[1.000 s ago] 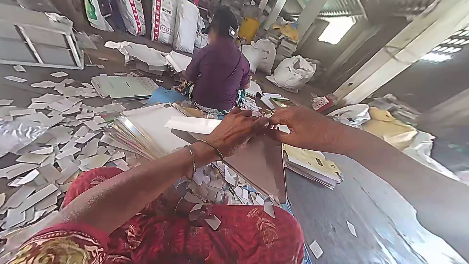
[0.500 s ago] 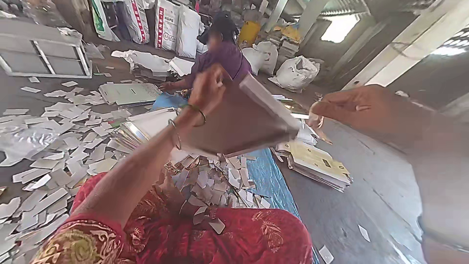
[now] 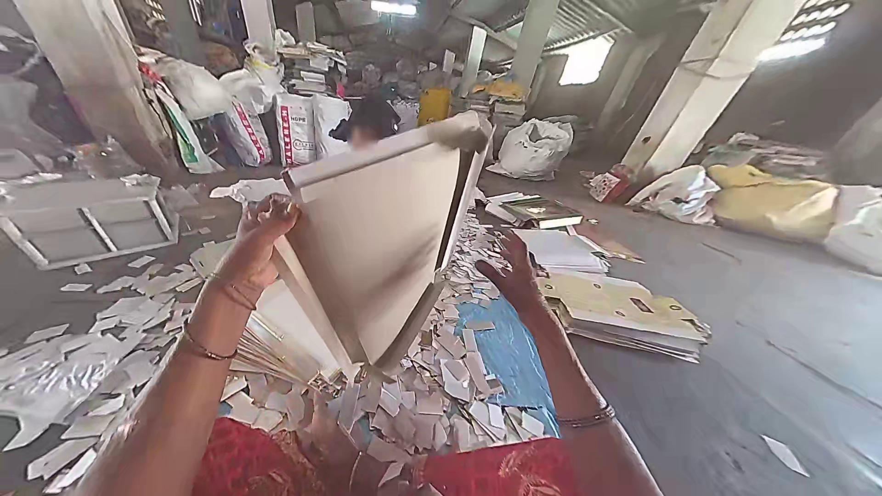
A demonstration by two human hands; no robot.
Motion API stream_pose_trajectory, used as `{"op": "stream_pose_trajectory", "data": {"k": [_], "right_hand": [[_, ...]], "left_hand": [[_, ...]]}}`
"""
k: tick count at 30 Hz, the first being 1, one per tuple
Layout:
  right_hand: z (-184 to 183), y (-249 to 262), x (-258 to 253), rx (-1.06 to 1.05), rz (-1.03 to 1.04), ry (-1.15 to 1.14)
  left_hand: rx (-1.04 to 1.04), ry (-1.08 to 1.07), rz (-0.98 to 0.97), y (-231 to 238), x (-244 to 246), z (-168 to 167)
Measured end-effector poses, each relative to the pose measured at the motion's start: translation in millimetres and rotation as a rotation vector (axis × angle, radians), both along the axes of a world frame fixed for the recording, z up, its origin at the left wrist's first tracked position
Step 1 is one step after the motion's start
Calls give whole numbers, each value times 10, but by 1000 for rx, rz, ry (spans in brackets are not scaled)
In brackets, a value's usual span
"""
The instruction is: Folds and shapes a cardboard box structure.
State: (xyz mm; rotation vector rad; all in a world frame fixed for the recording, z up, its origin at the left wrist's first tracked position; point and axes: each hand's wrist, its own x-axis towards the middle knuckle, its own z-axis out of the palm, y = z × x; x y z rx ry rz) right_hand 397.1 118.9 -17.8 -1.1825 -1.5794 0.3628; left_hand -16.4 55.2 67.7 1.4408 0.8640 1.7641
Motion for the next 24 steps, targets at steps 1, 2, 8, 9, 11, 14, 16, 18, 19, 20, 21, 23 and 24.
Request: {"op": "stream_pose_trajectory", "data": {"k": [1, 2, 8, 9, 11, 14, 16, 18, 19, 20, 21, 23, 24], "right_hand": [[-14, 60, -51, 40, -34, -10], [-26, 104, -85, 76, -66, -14], [-284, 161, -126, -30, -48, 219], [-327, 140, -117, -29, -65, 243], [-405, 56, -61, -5, -103, 269], [-456, 0, 9, 108, -76, 403], [-352, -94, 43, 141, -54, 414], [-220, -214, 59, 173, -57, 330], [-151, -281, 47, 188, -71, 265], [-88, -355, 16, 202, -95, 184], [-49, -423, -20, 221, -113, 104], [-3, -572, -95, 240, -119, -28], [12, -643, -127, 219, -111, -66]], "left_hand": [[-2, -30, -17, 12, 7, -21], [-7, -56, -35, 27, 11, -56], [-12, -49, -163, 1, -42, -294], [-42, -24, -125, 25, -32, -296], [-121, 81, 7, 145, -43, -315], [30, 334, 185, 415, -171, -325], [265, 579, 423, 456, -90, -201], [569, 787, 543, 425, 159, -73], [652, 875, 553, 366, 341, -16], [686, 960, 552, 275, 533, 36], [700, 1041, 531, 174, 709, 85], [740, 1139, 445, -24, 989, 167], [750, 1150, 401, -92, 1077, 189]]}}
